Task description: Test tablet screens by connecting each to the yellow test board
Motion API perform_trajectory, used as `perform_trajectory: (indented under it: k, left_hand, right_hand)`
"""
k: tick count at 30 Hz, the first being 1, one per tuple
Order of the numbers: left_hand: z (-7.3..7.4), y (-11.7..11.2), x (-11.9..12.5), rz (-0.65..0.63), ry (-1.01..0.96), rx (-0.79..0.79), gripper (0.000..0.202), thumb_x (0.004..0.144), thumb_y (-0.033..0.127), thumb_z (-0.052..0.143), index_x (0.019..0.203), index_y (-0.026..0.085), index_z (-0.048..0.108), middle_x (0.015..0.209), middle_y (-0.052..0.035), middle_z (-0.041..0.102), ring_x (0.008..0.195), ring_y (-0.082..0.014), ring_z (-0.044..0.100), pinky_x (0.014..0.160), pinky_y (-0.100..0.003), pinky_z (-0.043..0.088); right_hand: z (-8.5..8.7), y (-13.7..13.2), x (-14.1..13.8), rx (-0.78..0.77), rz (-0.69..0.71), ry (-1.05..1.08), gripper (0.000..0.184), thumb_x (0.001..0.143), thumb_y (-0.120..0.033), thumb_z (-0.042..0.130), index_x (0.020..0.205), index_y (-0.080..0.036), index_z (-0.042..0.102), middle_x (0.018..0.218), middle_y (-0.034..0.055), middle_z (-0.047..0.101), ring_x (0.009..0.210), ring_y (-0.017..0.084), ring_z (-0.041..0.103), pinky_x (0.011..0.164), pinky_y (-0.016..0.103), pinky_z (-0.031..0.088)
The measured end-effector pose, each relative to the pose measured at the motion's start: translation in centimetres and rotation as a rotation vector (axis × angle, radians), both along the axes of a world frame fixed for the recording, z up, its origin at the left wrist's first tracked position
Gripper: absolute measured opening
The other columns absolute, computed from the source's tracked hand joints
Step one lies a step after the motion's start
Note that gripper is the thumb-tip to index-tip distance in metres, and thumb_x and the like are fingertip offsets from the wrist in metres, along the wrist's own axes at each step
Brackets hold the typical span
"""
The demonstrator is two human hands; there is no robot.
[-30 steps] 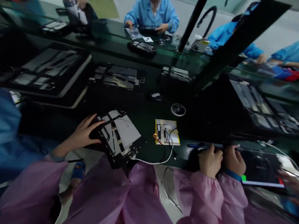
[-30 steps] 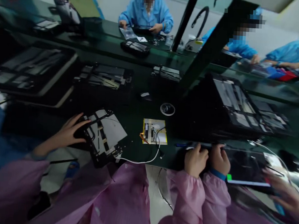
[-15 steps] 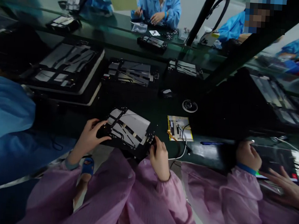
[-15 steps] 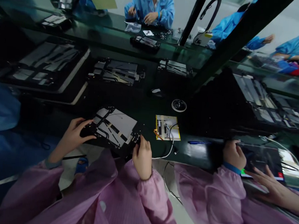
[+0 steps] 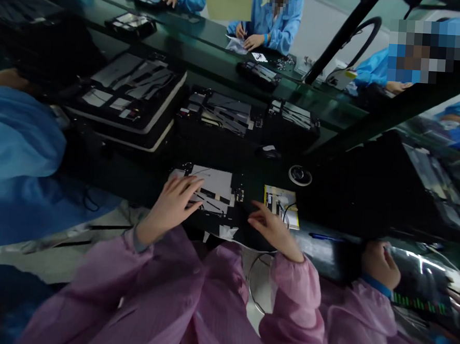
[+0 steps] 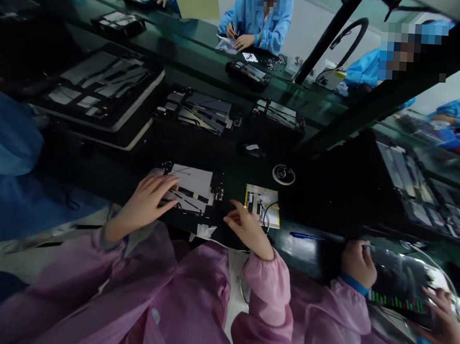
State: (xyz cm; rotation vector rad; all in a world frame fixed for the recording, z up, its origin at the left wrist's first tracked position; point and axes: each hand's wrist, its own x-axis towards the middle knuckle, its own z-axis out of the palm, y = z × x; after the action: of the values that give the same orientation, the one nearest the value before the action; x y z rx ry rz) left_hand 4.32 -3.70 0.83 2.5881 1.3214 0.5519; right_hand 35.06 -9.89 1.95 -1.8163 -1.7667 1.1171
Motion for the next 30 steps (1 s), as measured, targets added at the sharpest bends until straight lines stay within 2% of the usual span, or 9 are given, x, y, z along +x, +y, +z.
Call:
perform_trajectory:
  k: [3,6,10,14,19,22,24,27,30]
  left_hand:
    - [0.2,2.3,1.9,-0.156,0.145,0.006,0.033,0.094,0.027,0.041,0.125,0.02,0.051,0.113,-0.0113,0.059,0.108,-0.0277,0.055,0.107,-0.052,0.029]
    - [0.9,2.9,3.9,-0.223,0.233,0.074,0.03,0.091,0.015,0.04,0.118,0.015,0.054,0.105,-0.0111,0.058,0.104,-0.0266,0.055,0.102,-0.047,0.034]
    - [1.7,2.5,7.0,-0.348,0.287,0.165,0.04,0.087,0.006,0.043,0.125,0.017,0.05,0.1,-0.0092,0.058,0.099,-0.0253,0.055,0.094,-0.042,0.037]
    - [1.4,3.1,8.8,-0.463,0.308,0.122,0.022,0.085,0.009,0.05,0.103,0.017,0.059,0.093,-0.0072,0.059,0.094,-0.0243,0.057,0.087,-0.04,0.039]
    - [2.4,4.9,7.8,-0.416,0.213,-0.007,0.016,0.083,0.013,0.054,0.098,0.018,0.059,0.093,-0.0052,0.061,0.092,-0.0222,0.059,0.085,-0.035,0.041]
    - [3.9,5.6,7.3,-0.441,0.134,-0.071,0.019,0.084,0.012,0.052,0.1,0.018,0.058,0.095,-0.0051,0.062,0.091,-0.0205,0.059,0.083,-0.032,0.043]
    - [5.1,5.7,7.5,-0.452,0.114,-0.074,0.021,0.085,0.011,0.049,0.103,0.017,0.058,0.097,-0.0055,0.063,0.091,-0.0201,0.06,0.086,-0.033,0.043]
    - [6.5,5.0,7.2,-0.422,0.059,-0.035,0.032,0.086,0.012,0.048,0.116,0.019,0.056,0.11,-0.0066,0.062,0.105,-0.0207,0.057,0.098,-0.036,0.04]
    - [6.2,3.6,4.0,-0.277,-0.07,-0.016,0.052,0.09,0.025,0.052,0.14,0.024,0.038,0.136,-0.009,0.049,0.126,-0.0236,0.045,0.106,-0.039,0.037]
  right_hand:
    - [0.2,-0.8,-0.5,0.019,0.083,0.055,0.054,0.081,-0.024,0.056,0.134,-0.021,0.045,0.09,0.0004,0.069,0.078,0.013,0.064,0.076,0.028,0.052]
    - [0.5,0.4,-1.5,0.059,0.155,0.177,0.046,0.084,-0.022,0.051,0.13,-0.022,0.047,0.087,-0.0011,0.066,0.078,0.011,0.062,0.078,0.026,0.05]
    - [0.5,2.8,-2.1,0.145,0.123,0.281,0.028,0.088,-0.024,0.047,0.114,-0.019,0.055,0.086,-0.0003,0.065,0.084,0.012,0.063,0.081,0.027,0.048]
    - [-0.6,3.3,-1.6,0.248,0.034,0.199,0.022,0.089,-0.02,0.043,0.104,-0.018,0.058,0.083,0.0012,0.066,0.08,0.014,0.064,0.078,0.027,0.049]
    - [-1.9,2.4,-2.1,0.43,0.051,-0.002,0.029,0.088,-0.016,0.044,0.112,-0.019,0.058,0.096,0.0063,0.064,0.091,0.018,0.062,0.082,0.031,0.049]
    - [-2.5,2.9,-4.5,0.512,0.089,-0.175,0.042,0.086,-0.03,0.055,0.125,-0.016,0.052,0.102,0.0112,0.059,0.096,0.025,0.057,0.085,0.038,0.049]
    - [-2.7,3.6,-6.4,0.556,0.031,-0.304,0.054,0.083,-0.042,0.06,0.127,-0.013,0.05,0.103,0.0138,0.058,0.095,0.028,0.055,0.083,0.041,0.047]
    - [-2.9,4.4,-8.0,0.554,-0.084,-0.346,0.034,0.087,-0.037,0.053,0.111,-0.014,0.058,0.095,0.012,0.058,0.089,0.026,0.055,0.079,0.038,0.046]
    - [-3.2,4.2,-7.6,0.539,-0.245,-0.215,0.025,0.091,-0.025,0.039,0.094,-0.016,0.063,0.089,0.0096,0.06,0.084,0.021,0.057,0.078,0.033,0.046]
